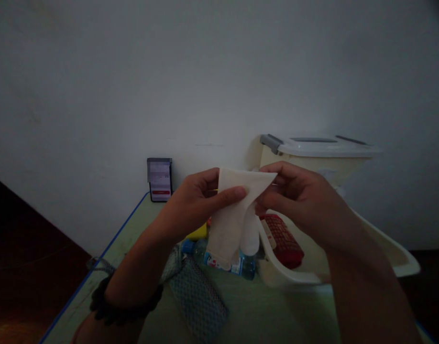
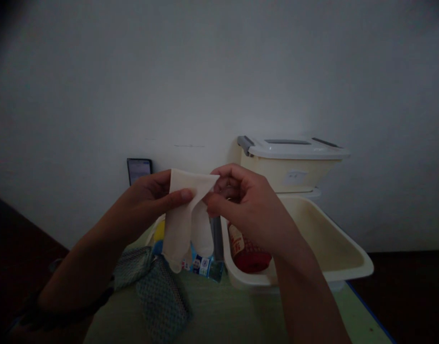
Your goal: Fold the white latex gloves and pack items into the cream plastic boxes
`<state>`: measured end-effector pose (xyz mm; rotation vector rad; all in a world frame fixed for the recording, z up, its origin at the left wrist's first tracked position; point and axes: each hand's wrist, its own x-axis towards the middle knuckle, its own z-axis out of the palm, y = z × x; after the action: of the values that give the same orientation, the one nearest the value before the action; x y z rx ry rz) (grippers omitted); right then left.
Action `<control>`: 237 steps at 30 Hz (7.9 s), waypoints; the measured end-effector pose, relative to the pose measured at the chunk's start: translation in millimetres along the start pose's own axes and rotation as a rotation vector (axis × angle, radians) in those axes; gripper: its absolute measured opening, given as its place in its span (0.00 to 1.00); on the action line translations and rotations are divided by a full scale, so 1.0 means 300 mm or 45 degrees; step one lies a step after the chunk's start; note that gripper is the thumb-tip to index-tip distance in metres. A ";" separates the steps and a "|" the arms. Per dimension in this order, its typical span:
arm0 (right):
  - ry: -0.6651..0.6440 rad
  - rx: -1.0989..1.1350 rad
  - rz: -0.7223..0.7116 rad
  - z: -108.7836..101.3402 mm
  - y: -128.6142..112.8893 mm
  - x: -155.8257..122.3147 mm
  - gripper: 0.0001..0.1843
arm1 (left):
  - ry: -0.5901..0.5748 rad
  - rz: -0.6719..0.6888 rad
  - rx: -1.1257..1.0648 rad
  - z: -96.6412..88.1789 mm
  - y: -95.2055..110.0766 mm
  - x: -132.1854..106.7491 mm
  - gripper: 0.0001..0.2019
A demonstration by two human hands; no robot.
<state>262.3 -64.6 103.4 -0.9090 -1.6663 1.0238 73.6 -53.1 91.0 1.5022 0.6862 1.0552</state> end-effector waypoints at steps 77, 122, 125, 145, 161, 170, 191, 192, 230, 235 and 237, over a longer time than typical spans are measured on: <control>-0.092 0.133 0.060 0.008 -0.004 0.001 0.12 | -0.066 -0.001 -0.111 -0.006 -0.012 0.010 0.13; 0.352 -0.030 -0.143 0.039 0.009 0.011 0.05 | -0.487 -0.309 0.032 -0.037 -0.027 0.009 0.11; 0.304 -0.012 -0.119 0.043 0.011 0.011 0.07 | -0.509 -0.330 0.058 -0.040 -0.025 0.004 0.08; 0.558 -0.672 -0.534 0.057 0.018 -0.002 0.12 | -0.475 -0.395 -0.087 -0.079 -0.044 0.012 0.13; 0.355 -1.016 -0.728 0.043 0.010 0.003 0.17 | -0.392 -0.294 -0.055 -0.104 -0.012 -0.006 0.14; -0.043 -0.851 -0.896 0.045 0.011 0.012 0.20 | -0.281 -0.232 -0.061 -0.103 -0.026 0.011 0.05; -0.010 -0.786 -0.794 0.042 0.015 0.011 0.20 | -0.488 -0.205 -0.118 -0.145 -0.023 -0.009 0.16; -0.019 -0.784 -0.810 0.041 0.016 0.012 0.20 | -0.479 -0.205 -0.109 -0.144 -0.023 -0.008 0.18; -0.224 -0.481 -0.661 0.024 0.007 0.002 0.16 | -0.400 -0.160 -0.167 -0.148 -0.048 0.001 0.17; 0.078 -0.557 -0.387 0.038 0.012 0.004 0.12 | -0.401 -0.119 -0.139 -0.131 -0.029 0.000 0.12; 0.056 -0.580 -0.301 0.043 0.017 0.007 0.15 | -0.372 -0.125 -0.095 -0.127 -0.023 0.001 0.12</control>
<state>250.0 -63.6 96.9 -0.9823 -1.9540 0.4669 40.5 -34.1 83.5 1.5039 0.5037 0.7585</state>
